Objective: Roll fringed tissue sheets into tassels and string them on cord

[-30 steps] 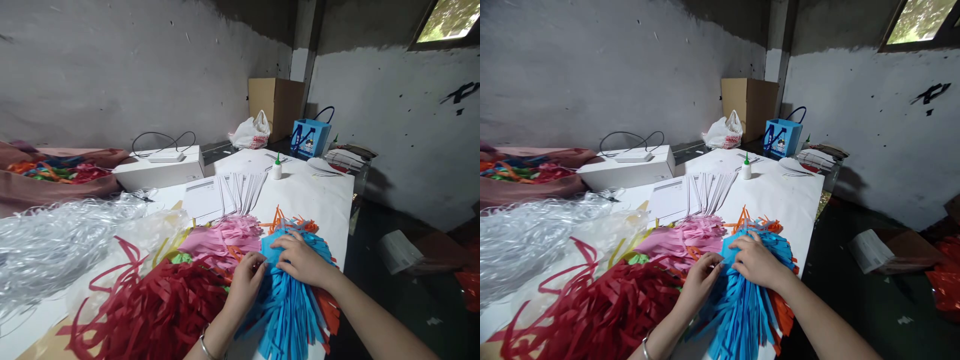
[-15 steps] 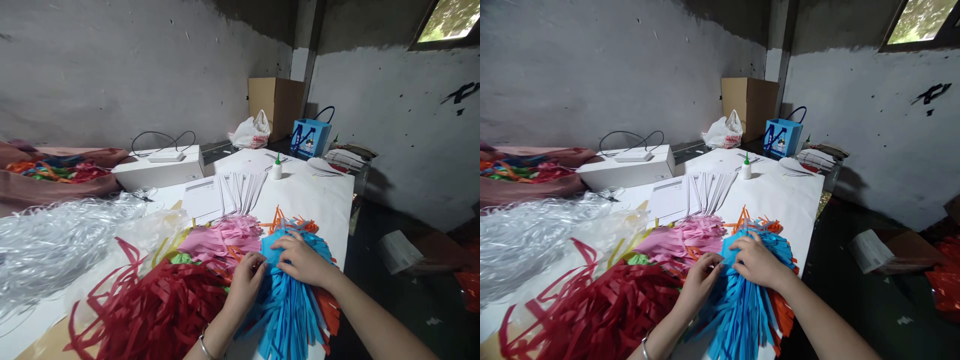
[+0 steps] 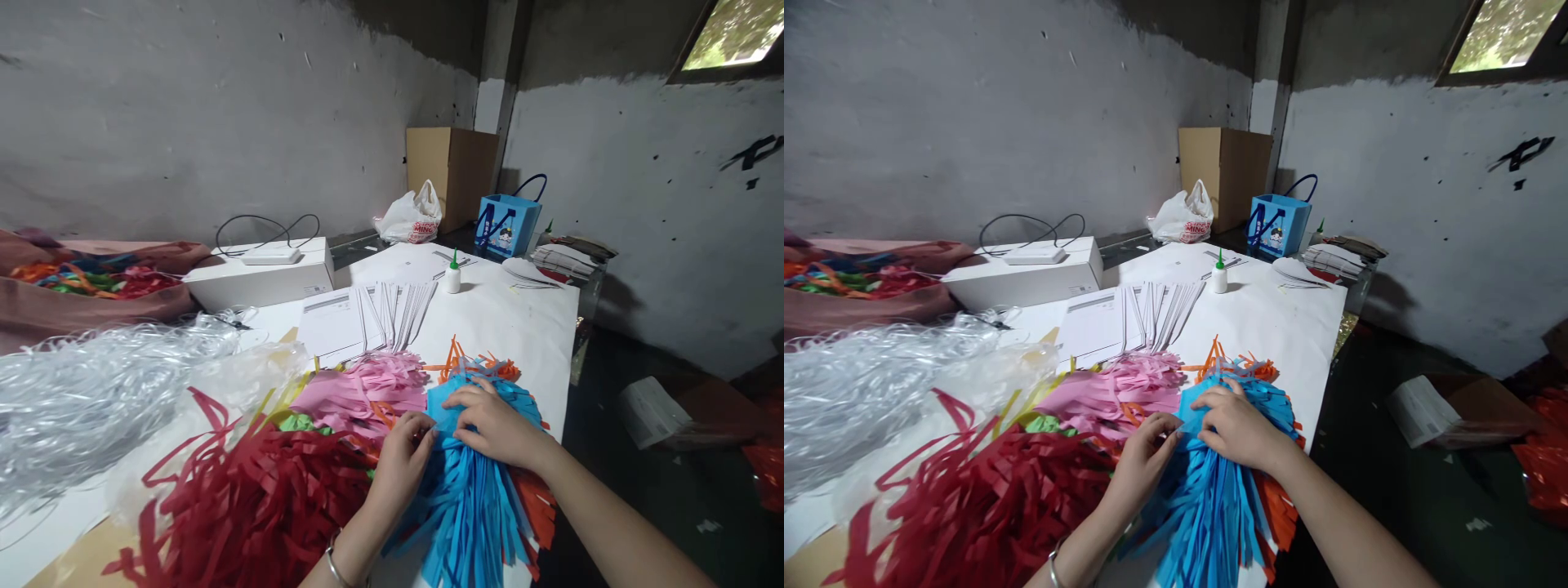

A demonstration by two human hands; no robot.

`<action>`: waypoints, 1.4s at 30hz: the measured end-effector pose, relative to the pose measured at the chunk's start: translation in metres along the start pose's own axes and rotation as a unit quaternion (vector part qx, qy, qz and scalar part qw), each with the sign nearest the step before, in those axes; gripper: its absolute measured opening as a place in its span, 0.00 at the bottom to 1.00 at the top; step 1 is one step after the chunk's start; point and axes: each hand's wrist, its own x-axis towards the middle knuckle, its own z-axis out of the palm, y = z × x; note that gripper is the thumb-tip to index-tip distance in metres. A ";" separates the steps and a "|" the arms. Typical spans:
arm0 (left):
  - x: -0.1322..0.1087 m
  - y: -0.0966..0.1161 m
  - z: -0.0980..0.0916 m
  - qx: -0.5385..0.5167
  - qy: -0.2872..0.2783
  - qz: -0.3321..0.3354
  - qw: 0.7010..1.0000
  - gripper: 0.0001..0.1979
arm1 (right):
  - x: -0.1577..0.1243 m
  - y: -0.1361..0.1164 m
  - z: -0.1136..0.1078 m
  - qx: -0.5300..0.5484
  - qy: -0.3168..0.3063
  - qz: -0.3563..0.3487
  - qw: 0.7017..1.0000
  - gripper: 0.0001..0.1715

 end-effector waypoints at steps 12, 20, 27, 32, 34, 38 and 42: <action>-0.002 0.000 -0.001 0.051 -0.013 0.029 0.998 0.10 | 0.001 0.001 -0.002 -0.002 0.010 0.014 1.000 0.11; -0.008 0.000 -0.001 0.162 -0.019 0.086 0.983 0.11 | -0.001 0.002 -0.002 -0.004 0.008 0.013 1.000 0.10; -0.012 0.000 -0.001 0.264 -0.070 0.144 0.951 0.16 | -0.001 0.005 0.002 0.002 0.012 0.008 1.000 0.09; -0.010 0.010 -0.003 0.265 -0.079 0.156 0.948 0.17 | -0.003 0.006 0.001 0.004 0.015 0.016 1.000 0.08; -0.010 0.015 -0.003 0.255 -0.079 0.157 0.951 0.15 | -0.004 0.006 0.000 0.005 0.017 0.020 1.000 0.09; -0.007 0.020 0.000 0.235 -0.066 0.143 0.959 0.12 | -0.006 0.006 0.001 0.009 0.026 0.025 0.999 0.09; -0.004 0.016 0.007 0.210 -0.052 0.131 0.967 0.14 | -0.009 0.007 0.001 0.011 0.035 0.027 0.999 0.09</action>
